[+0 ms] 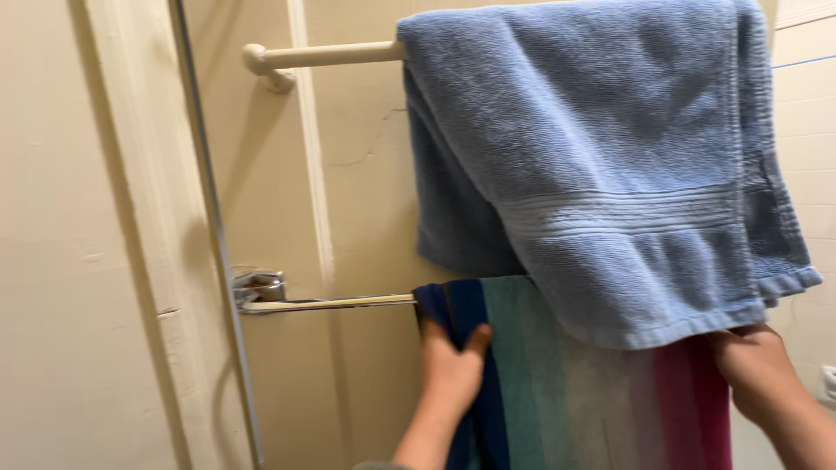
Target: The person tidies the bathroom: they pick up a toothbrush, toothpaste and a hairbrush from the sink, place packaged wipes and bottles into the medicine cabinet, arrange bottles on the shelves, set a box on the toilet tank, load a toilet paper roll onto the wall holder, and hang towels on the door rack.
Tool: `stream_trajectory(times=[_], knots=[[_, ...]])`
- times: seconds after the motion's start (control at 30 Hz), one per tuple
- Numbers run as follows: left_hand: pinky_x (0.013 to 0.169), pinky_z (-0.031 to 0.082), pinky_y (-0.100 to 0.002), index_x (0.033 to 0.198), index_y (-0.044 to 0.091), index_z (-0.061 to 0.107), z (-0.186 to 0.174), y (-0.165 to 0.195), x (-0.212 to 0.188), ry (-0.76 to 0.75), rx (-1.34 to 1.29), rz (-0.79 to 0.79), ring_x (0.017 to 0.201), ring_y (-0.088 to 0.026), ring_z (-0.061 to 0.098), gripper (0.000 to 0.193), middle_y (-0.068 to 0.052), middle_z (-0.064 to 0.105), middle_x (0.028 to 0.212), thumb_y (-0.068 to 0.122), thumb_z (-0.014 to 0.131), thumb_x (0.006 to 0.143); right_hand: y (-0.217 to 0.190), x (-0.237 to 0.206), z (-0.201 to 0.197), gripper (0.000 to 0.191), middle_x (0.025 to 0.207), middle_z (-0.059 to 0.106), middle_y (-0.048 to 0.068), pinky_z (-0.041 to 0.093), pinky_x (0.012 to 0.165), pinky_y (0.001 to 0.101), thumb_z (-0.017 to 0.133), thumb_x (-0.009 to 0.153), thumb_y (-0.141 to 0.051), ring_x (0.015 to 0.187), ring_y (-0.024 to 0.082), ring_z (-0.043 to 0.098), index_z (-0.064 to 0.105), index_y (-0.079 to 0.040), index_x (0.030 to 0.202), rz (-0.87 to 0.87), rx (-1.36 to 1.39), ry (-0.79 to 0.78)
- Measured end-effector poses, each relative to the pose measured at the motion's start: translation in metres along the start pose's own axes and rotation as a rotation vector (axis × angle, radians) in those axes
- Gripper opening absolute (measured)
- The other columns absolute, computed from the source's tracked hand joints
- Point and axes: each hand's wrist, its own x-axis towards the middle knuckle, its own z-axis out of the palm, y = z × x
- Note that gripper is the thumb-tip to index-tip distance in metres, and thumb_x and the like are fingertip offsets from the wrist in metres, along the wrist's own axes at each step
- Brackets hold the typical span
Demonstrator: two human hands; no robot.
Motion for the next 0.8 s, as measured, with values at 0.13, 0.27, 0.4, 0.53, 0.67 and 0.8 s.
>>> stream_trajectory(times=[0.13,0.27,0.4,0.53,0.67,0.8], knots=[[0.088,0.053,-0.044,0.130,0.004,0.051,-0.030,0.046,0.007,0.476,-0.062,0.316,0.098,-0.028,0.063,0.054,-0.016,0.061,0.116,0.021,0.073,0.084,-0.022,0.036,-0.058,0.028,0.116,0.067,0.019,0.056,0.083,0.0485,0.055,0.105,-0.010,0.098,0.029,0.065,0.058,0.004,0.129,-0.118,-0.080,0.065],[0.094,0.051,-0.043,0.127,-0.002,0.064,0.001,0.107,0.041,-0.167,-0.351,0.033,0.107,-0.026,0.064,0.062,-0.018,0.069,0.122,0.043,0.075,0.086,-0.096,0.049,-0.061,0.035,0.123,0.068,0.010,0.057,0.084,0.0421,0.055,0.109,-0.027,0.104,0.021,0.067,0.054,-0.006,0.136,-0.260,0.161,-0.132],[0.108,0.046,-0.041,0.141,-0.004,0.038,0.033,0.149,0.026,-0.365,-0.216,0.222,0.127,-0.026,0.056,0.101,-0.018,0.057,0.136,0.047,0.087,0.068,-0.152,0.019,-0.014,0.041,0.124,0.069,0.014,0.058,0.084,0.0428,0.062,0.107,-0.030,0.101,0.023,0.069,0.056,-0.002,0.136,-0.116,0.284,-0.444],[0.106,0.050,-0.046,0.137,-0.002,0.058,-0.012,0.176,0.038,-0.653,-0.501,0.120,0.123,-0.034,0.065,0.079,-0.019,0.068,0.133,0.044,0.080,0.076,-0.202,-0.011,-0.022,0.051,0.123,0.069,0.021,0.058,0.084,0.0471,0.069,0.096,-0.021,0.100,0.031,0.070,0.059,0.003,0.140,0.081,0.262,-0.394],[0.099,0.051,-0.044,0.133,-0.002,0.061,-0.025,0.161,0.040,-0.822,-1.143,-0.067,0.117,-0.031,0.064,0.070,-0.016,0.067,0.129,0.050,0.067,0.087,-0.200,-0.035,-0.025,0.058,0.125,0.073,0.013,0.058,0.085,0.0425,0.071,0.085,-0.030,0.107,0.022,0.074,0.062,-0.003,0.136,-0.040,0.588,-0.499],[0.094,0.056,-0.042,0.130,-0.005,0.064,-0.024,0.127,0.049,-0.545,-1.131,-0.186,0.108,-0.027,0.067,0.058,-0.017,0.070,0.121,0.037,0.068,0.090,-0.186,-0.029,-0.002,0.057,0.118,0.076,0.018,0.058,0.088,0.0453,0.074,0.079,-0.026,0.102,0.029,0.072,0.067,0.004,0.127,0.197,0.276,-0.405]])
